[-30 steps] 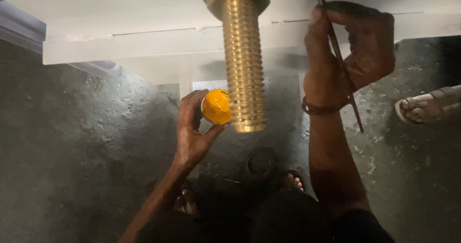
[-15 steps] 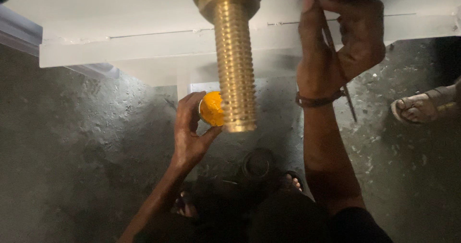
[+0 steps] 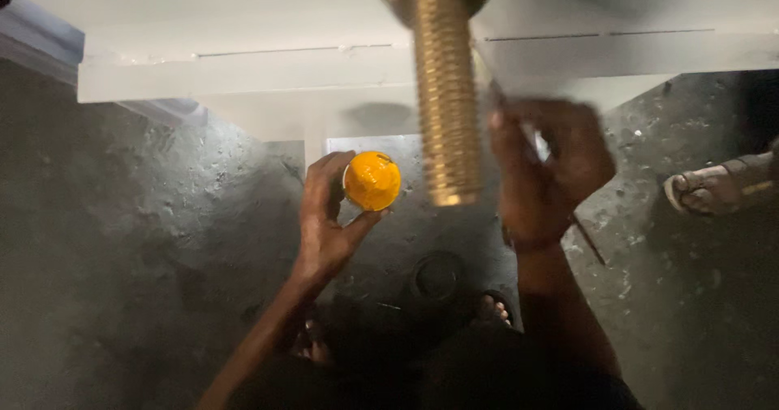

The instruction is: The person holds a small can of yellow paint and stirs it with a paintbrush, stirring continuously while standing near machinery. They then walk across the workshop floor carrying the can and dip the brush into a larger paint can among other cans on the floor.

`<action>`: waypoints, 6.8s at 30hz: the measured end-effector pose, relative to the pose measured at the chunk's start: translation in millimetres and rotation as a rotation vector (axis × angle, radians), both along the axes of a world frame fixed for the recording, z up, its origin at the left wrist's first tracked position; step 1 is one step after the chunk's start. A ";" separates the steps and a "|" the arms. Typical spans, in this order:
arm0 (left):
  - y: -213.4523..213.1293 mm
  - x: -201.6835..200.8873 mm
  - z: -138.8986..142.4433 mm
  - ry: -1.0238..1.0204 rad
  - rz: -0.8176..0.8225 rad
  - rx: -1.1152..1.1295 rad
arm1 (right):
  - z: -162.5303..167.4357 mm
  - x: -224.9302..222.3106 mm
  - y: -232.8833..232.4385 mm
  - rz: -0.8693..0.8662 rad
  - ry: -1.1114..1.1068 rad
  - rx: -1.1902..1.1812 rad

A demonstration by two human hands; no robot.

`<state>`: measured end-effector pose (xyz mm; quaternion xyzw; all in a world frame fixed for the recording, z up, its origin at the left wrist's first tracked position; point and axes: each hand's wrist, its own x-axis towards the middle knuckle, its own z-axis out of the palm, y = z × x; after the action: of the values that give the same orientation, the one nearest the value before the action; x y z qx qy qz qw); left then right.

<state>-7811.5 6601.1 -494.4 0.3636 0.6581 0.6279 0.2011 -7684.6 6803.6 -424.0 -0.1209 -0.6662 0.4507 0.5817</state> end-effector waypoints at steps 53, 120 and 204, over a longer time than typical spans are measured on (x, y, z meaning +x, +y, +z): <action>4.0 -4.3 -11.8 0.048 0.102 -0.222 | -13.8 11.2 36.4 -0.239 0.001 0.245; 6.6 3.4 -17.5 0.010 0.050 -0.249 | 19.0 -34.5 76.0 -0.235 0.175 0.263; 6.8 7.2 -15.2 0.066 -0.018 0.001 | 30.5 -19.9 69.8 -0.191 0.127 0.199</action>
<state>-7804.3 6607.9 -509.6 0.3901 0.6609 0.6139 0.1847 -7704.6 6873.5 -393.5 -0.0966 -0.6551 0.3316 0.6720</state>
